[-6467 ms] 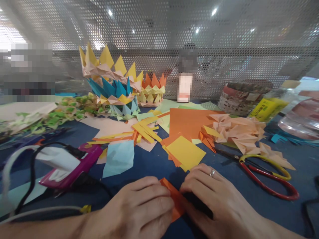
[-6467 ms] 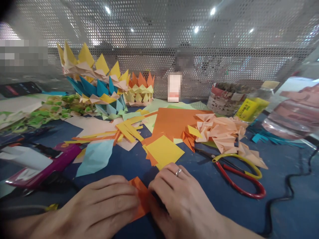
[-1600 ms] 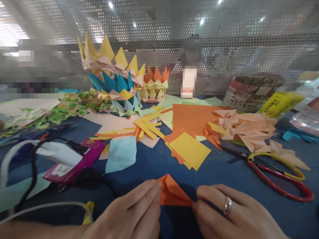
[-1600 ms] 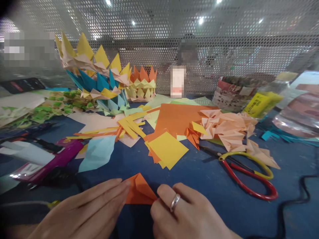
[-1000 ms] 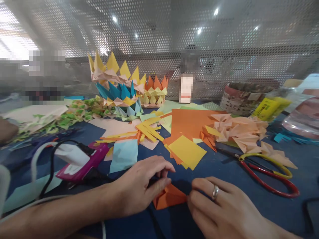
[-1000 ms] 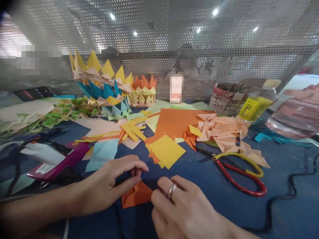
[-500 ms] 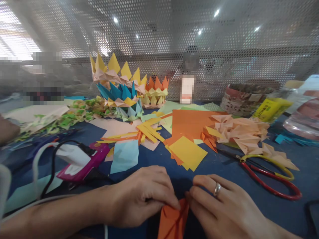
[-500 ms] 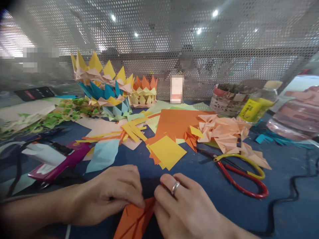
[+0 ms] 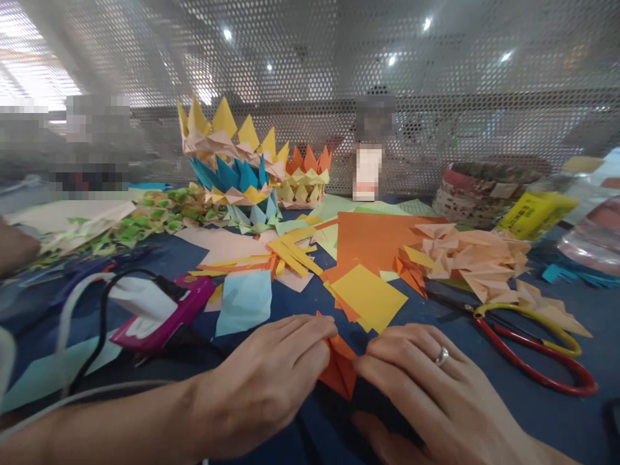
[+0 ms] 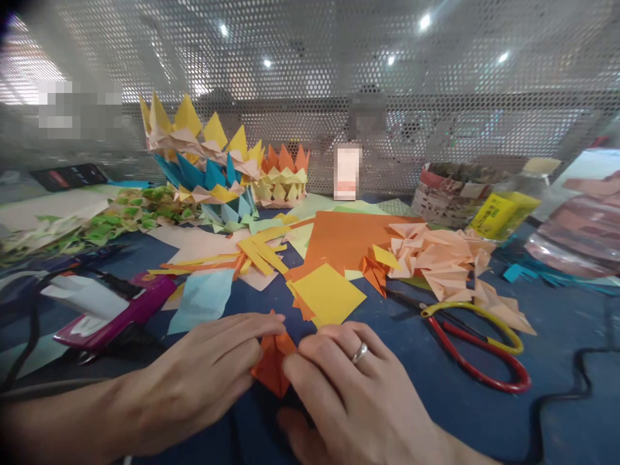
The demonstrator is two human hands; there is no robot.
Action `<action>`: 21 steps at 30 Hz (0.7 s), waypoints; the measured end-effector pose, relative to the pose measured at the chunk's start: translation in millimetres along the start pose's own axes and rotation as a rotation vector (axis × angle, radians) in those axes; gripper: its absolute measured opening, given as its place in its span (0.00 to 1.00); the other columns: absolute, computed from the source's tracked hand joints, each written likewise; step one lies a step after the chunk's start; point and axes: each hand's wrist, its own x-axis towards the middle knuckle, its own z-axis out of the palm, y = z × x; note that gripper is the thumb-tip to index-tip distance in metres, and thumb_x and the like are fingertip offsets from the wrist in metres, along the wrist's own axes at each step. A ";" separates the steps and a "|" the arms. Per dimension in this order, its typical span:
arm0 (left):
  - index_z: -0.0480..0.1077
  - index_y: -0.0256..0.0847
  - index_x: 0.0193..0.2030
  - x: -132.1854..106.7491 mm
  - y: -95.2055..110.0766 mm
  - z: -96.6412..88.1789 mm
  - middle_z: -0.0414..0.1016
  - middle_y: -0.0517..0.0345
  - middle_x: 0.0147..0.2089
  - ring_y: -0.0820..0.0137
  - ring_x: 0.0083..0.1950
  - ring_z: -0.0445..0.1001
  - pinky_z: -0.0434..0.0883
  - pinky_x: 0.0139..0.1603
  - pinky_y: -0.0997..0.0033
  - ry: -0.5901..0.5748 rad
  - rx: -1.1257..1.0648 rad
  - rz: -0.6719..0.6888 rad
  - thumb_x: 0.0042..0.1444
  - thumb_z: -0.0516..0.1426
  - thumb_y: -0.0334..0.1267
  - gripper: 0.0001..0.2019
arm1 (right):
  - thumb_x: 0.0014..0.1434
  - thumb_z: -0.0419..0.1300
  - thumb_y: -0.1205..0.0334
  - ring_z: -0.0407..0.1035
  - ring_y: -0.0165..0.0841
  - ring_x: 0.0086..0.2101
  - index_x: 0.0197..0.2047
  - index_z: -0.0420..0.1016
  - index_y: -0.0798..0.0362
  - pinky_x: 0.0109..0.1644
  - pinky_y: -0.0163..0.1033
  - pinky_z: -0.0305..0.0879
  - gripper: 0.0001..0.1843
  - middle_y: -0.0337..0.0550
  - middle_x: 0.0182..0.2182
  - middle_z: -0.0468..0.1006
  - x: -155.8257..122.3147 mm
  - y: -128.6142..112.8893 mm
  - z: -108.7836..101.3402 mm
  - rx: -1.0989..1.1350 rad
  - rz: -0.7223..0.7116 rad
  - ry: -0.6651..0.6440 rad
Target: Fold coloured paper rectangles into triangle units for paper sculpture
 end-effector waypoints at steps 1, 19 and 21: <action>0.67 0.28 0.47 1.1 0.5 -0.2 0.74 0.41 0.51 0.60 0.54 0.73 0.71 0.57 0.60 0.006 -0.004 -0.006 0.63 0.44 0.23 0.13 | 0.63 0.57 0.61 0.72 0.36 0.41 0.41 0.76 0.51 0.47 0.42 0.66 0.08 0.42 0.37 0.81 -2.1 0.1 1.4 0.005 0.003 -0.009; 0.70 0.38 0.44 2.9 2.0 9.7 0.75 0.54 0.46 0.71 0.46 0.74 0.71 0.47 0.75 0.005 -0.457 -0.149 0.63 0.51 0.24 0.10 | 0.66 0.51 0.68 0.67 0.33 0.32 0.27 0.73 0.51 0.40 0.39 0.59 0.16 0.38 0.25 0.74 -2.5 7.3 8.5 0.016 0.006 -0.092; 0.71 0.38 0.38 4.5 2.7 9.9 0.74 0.56 0.43 0.72 0.43 0.73 0.70 0.44 0.76 0.018 -0.537 -0.221 0.61 0.53 0.24 0.08 | 0.65 0.52 0.68 0.67 0.33 0.32 0.28 0.73 0.51 0.39 0.39 0.60 0.15 0.39 0.26 0.75 -0.7 7.0 6.3 0.061 0.049 -0.109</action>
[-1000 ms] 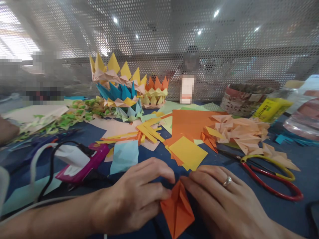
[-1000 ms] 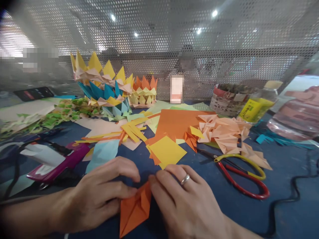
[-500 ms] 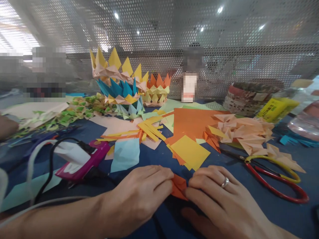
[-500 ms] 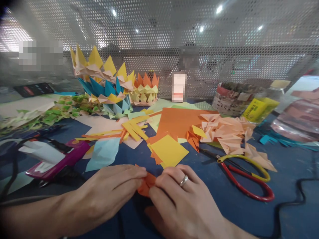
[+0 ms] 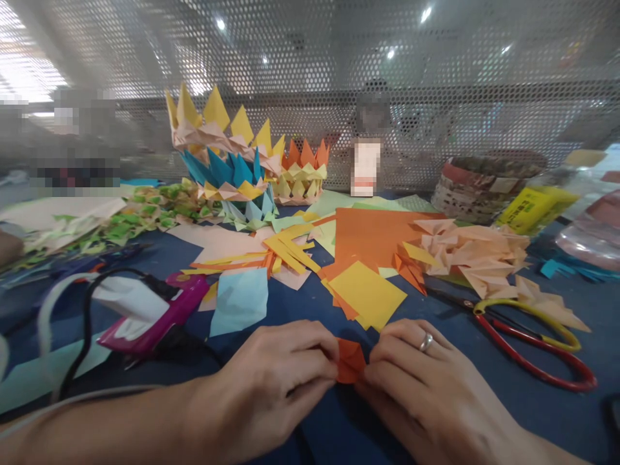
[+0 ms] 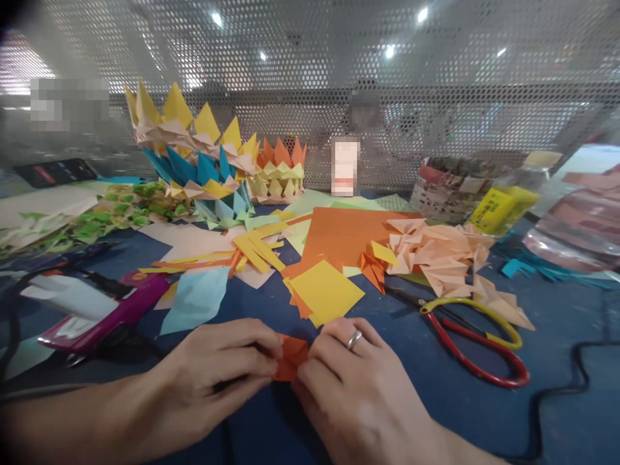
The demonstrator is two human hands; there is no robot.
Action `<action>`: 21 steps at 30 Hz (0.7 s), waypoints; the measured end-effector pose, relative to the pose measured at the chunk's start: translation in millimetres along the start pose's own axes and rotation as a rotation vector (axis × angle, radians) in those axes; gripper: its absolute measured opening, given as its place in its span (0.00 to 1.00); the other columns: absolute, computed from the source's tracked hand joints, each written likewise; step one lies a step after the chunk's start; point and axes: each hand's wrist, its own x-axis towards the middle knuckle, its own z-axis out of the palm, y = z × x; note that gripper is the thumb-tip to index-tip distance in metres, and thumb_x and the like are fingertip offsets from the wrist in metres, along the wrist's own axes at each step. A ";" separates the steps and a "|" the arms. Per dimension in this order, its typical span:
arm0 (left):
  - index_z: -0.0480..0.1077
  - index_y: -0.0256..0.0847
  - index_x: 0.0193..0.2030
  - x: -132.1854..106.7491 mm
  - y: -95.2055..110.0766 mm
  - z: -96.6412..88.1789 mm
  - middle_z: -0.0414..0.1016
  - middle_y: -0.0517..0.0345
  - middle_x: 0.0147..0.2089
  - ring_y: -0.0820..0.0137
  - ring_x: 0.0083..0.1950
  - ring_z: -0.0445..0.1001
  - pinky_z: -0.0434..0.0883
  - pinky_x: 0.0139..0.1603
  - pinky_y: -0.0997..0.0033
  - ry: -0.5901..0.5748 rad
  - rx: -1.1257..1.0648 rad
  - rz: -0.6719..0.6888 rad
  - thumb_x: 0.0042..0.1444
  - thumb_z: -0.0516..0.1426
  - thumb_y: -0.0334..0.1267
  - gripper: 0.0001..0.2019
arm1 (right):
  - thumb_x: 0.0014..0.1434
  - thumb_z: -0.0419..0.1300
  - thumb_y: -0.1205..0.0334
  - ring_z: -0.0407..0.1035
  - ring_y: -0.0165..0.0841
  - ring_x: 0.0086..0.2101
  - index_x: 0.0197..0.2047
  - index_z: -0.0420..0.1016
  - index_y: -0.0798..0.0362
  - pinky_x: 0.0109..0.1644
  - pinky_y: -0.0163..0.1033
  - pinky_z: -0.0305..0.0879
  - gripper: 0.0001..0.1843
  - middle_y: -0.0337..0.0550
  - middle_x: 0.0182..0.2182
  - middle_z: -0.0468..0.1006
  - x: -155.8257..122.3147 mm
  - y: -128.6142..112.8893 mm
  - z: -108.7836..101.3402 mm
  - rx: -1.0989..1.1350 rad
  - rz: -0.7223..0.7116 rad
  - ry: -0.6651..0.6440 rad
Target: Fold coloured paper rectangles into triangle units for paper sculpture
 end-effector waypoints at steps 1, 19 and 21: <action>0.70 0.38 0.35 0.8 0.4 0.2 0.73 0.57 0.42 0.73 0.42 0.73 0.69 0.43 0.76 0.011 -0.042 -0.035 0.60 0.54 0.24 0.07 | 0.64 0.53 0.68 0.67 0.34 0.32 0.29 0.74 0.51 0.39 0.39 0.61 0.13 0.39 0.26 0.75 0.8 0.5 -0.7 0.024 0.018 -0.015; 0.64 0.39 0.29 11.0 4.4 2.9 0.67 0.61 0.38 0.74 0.38 0.69 0.65 0.39 0.73 0.058 -0.088 -0.258 0.56 0.54 0.23 0.08 | 0.57 0.60 0.71 0.64 0.31 0.28 0.25 0.68 0.51 0.33 0.37 0.55 0.10 0.34 0.23 0.72 4.5 6.5 1.0 0.194 0.228 -0.067; 0.64 0.39 0.29 12.3 5.2 2.7 0.67 0.61 0.38 0.74 0.38 0.69 0.65 0.39 0.73 0.056 -0.086 -0.269 0.56 0.53 0.23 0.08 | 0.56 0.60 0.72 0.64 0.32 0.29 0.25 0.68 0.51 0.33 0.37 0.54 0.10 0.35 0.23 0.72 4.6 6.3 1.5 0.186 0.253 -0.079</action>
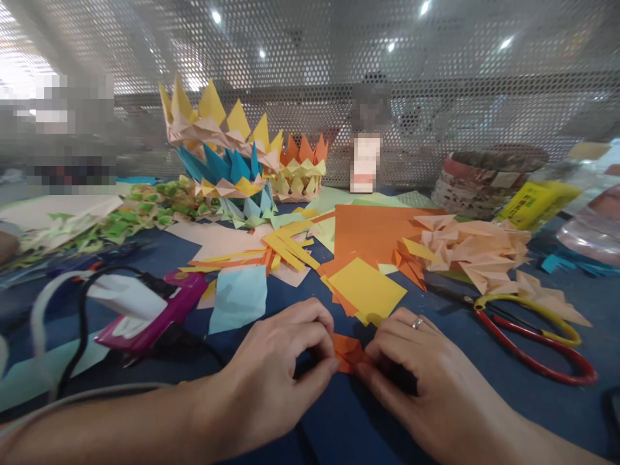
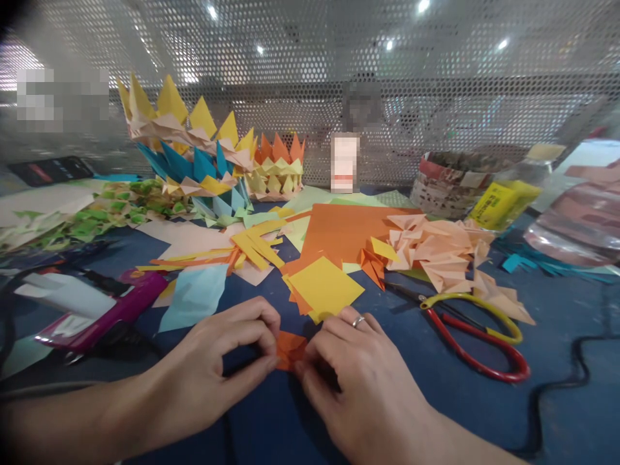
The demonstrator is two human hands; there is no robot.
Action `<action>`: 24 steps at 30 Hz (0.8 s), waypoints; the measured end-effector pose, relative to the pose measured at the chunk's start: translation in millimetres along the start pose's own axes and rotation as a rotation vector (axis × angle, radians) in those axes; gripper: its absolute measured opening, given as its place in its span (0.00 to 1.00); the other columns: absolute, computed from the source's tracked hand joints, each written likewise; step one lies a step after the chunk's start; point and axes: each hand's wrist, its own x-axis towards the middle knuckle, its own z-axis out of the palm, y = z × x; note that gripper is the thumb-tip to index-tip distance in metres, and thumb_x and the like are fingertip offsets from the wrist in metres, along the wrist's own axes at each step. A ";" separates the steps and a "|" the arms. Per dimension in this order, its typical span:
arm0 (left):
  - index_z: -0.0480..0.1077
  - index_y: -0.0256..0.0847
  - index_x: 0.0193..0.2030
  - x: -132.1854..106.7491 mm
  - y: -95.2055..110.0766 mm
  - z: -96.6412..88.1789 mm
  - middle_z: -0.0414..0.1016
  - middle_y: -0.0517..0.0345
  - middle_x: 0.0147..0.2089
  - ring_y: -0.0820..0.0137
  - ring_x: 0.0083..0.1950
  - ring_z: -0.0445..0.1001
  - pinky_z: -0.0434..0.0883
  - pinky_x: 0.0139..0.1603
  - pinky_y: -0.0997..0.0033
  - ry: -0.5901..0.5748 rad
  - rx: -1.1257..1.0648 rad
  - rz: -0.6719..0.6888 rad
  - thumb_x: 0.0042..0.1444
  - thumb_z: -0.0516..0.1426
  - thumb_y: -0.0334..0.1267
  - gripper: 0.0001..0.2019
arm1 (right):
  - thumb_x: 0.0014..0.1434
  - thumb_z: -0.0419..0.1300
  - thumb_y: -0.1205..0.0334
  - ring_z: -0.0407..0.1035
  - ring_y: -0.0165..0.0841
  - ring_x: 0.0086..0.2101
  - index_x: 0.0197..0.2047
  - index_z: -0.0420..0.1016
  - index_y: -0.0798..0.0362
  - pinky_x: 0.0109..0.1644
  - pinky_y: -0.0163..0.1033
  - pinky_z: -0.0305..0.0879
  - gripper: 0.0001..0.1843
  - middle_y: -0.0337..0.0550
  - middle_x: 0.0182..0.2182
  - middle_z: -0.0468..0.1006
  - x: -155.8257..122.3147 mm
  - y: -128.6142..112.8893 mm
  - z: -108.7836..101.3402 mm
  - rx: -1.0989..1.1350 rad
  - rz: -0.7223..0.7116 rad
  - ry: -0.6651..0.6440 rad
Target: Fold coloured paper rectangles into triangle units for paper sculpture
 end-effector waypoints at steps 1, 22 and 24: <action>0.64 0.39 0.29 0.1 0.5 0.1 0.67 0.61 0.38 0.74 0.38 0.70 0.65 0.39 0.73 0.000 0.003 -0.005 0.56 0.53 0.24 0.08 | 0.56 0.60 0.72 0.64 0.32 0.29 0.25 0.68 0.51 0.33 0.37 0.54 0.10 0.35 0.23 0.72 0.1 -0.2 0.3 -0.004 0.013 -0.006; 0.60 0.41 0.32 0.0 1.9 1.0 0.65 0.63 0.37 0.72 0.38 0.65 0.62 0.37 0.71 -0.007 0.030 -0.068 0.56 0.52 0.21 0.10 | 0.55 0.60 0.73 0.63 0.35 0.29 0.29 0.62 0.50 0.33 0.39 0.53 0.11 0.34 0.24 0.68 0.7 -3.5 3.2 -0.056 0.138 -0.071; 0.60 0.42 0.34 -0.5 1.9 0.1 0.65 0.63 0.38 0.72 0.40 0.65 0.62 0.39 0.71 -0.019 0.032 -0.070 0.56 0.51 0.21 0.11 | 0.54 0.60 0.74 0.63 0.35 0.29 0.31 0.61 0.50 0.33 0.39 0.53 0.12 0.34 0.25 0.68 0.7 -3.2 2.4 -0.068 0.157 -0.091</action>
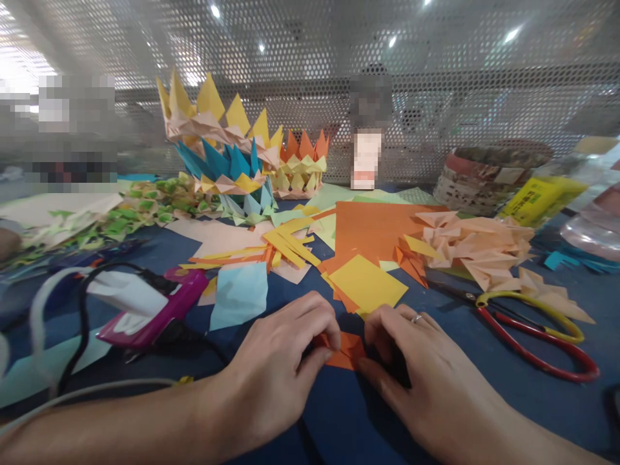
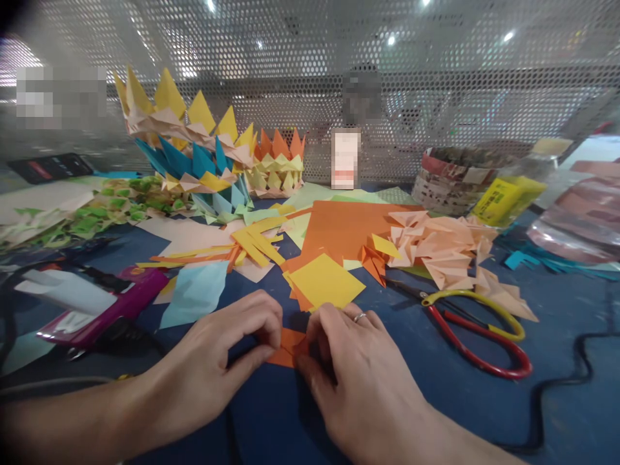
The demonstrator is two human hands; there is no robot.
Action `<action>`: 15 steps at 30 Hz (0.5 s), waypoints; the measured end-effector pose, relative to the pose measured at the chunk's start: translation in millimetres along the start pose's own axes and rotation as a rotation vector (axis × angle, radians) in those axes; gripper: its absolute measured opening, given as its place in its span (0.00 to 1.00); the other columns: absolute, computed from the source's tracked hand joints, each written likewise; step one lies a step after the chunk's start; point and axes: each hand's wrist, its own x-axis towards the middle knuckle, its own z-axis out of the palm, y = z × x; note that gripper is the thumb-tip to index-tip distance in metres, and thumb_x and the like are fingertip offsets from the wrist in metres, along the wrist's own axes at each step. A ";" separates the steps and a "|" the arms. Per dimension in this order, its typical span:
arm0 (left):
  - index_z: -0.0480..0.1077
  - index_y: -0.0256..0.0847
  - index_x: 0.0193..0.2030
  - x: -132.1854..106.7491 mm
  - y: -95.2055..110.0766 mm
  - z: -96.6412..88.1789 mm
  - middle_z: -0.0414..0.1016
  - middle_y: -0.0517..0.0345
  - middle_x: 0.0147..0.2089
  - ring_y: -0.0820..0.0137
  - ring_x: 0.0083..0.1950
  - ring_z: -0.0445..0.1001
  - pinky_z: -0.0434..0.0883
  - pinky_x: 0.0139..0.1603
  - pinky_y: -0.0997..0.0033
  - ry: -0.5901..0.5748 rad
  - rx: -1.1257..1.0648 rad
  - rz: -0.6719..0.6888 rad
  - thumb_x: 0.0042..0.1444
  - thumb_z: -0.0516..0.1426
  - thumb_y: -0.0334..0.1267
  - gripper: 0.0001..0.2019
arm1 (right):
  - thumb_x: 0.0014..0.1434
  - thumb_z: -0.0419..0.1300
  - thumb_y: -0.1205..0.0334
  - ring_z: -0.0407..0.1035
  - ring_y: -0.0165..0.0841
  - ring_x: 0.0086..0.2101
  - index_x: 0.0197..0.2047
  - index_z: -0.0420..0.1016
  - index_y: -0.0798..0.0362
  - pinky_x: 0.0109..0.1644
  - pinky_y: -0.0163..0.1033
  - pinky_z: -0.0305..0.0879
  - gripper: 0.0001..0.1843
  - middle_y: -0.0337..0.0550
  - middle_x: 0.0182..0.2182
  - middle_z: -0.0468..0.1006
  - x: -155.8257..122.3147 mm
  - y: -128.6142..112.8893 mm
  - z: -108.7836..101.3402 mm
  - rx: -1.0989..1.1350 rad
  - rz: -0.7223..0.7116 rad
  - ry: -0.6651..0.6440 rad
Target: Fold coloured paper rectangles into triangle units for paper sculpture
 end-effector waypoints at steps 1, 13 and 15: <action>0.59 0.42 0.34 -0.5 0.1 -0.3 0.65 0.63 0.38 0.71 0.40 0.65 0.62 0.39 0.70 -0.002 0.001 0.001 0.56 0.51 0.21 0.11 | 0.54 0.60 0.74 0.63 0.35 0.30 0.32 0.61 0.50 0.33 0.39 0.53 0.12 0.34 0.25 0.68 -0.1 0.2 -0.4 -0.001 -0.003 -0.010; 0.67 0.39 0.45 -12.6 -3.9 -1.3 0.70 0.57 0.46 0.67 0.46 0.68 0.71 0.44 0.71 -0.116 0.277 0.331 0.64 0.45 0.24 0.13 | 0.61 0.57 0.70 0.67 0.37 0.41 0.51 0.64 0.38 0.44 0.45 0.57 0.19 0.34 0.42 0.76 -1.9 6.6 0.1 0.058 -0.098 -0.057; 0.69 0.36 0.43 -12.7 -3.8 -2.2 0.71 0.55 0.43 0.68 0.44 0.69 0.72 0.42 0.72 -0.117 0.325 0.397 0.65 0.44 0.25 0.13 | 0.61 0.57 0.70 0.68 0.37 0.40 0.51 0.66 0.38 0.43 0.44 0.57 0.19 0.33 0.41 0.77 -1.8 7.0 -0.2 0.059 -0.104 -0.073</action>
